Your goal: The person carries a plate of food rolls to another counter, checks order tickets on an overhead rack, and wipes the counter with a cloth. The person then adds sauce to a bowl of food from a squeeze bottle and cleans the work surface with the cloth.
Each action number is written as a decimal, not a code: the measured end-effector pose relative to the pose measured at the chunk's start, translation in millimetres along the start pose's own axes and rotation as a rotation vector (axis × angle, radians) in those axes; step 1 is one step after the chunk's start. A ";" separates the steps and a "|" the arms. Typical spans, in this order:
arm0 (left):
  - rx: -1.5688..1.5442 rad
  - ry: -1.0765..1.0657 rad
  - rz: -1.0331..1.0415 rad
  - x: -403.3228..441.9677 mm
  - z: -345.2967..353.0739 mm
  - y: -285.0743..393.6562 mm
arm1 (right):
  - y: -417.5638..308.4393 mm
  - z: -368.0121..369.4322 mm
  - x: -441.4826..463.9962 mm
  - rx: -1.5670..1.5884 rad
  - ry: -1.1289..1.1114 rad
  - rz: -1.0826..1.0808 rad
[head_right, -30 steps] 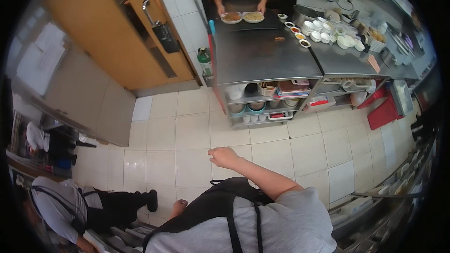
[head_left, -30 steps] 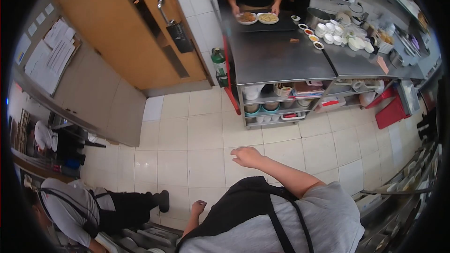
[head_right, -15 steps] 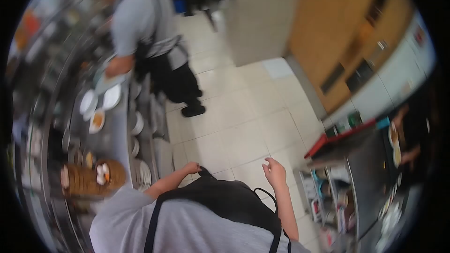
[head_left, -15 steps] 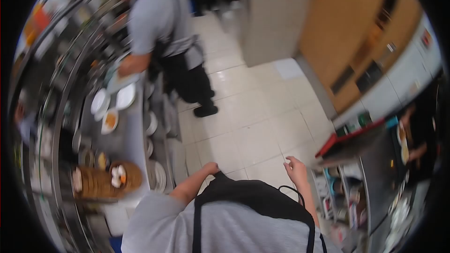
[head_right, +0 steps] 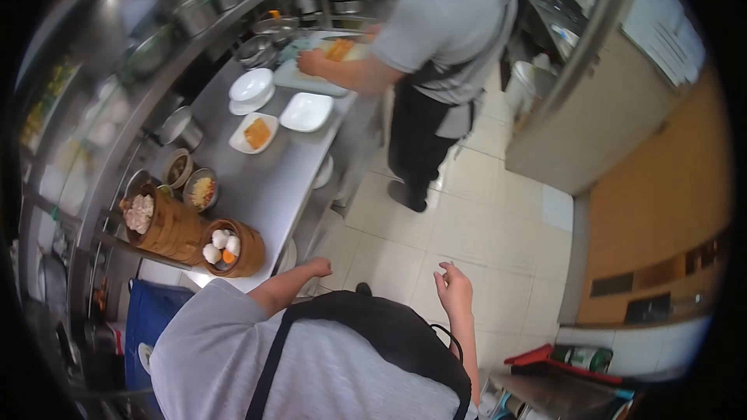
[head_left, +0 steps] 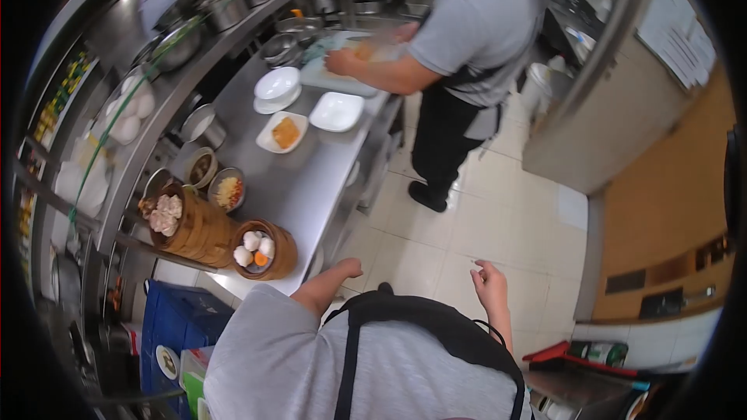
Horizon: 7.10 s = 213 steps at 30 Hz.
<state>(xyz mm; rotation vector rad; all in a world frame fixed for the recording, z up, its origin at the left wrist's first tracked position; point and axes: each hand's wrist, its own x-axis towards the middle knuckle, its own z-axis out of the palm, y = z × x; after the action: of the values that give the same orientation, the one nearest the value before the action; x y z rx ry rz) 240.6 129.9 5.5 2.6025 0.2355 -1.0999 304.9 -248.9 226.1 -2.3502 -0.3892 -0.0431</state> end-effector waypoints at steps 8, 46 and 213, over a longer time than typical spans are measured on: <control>-0.286 0.214 -0.106 28.5 -5.4 -45.8 | -14.2 36.4 78.6 -0.045 -0.306 -0.066; -2.049 0.879 0.032 -42.9 -248.8 -53.2 | -168.3 195.3 319.3 0.046 -0.749 -0.846; 0.467 2.299 -0.667 -294.8 -435.8 -126.3 | -234.2 320.1 318.9 -0.032 -1.129 -1.286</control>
<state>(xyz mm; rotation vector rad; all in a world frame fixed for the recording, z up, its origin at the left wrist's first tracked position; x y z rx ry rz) 295.1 387.4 478.3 2.5453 1.2664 2.3877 514.8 213.9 197.5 -1.5222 -2.3151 0.6710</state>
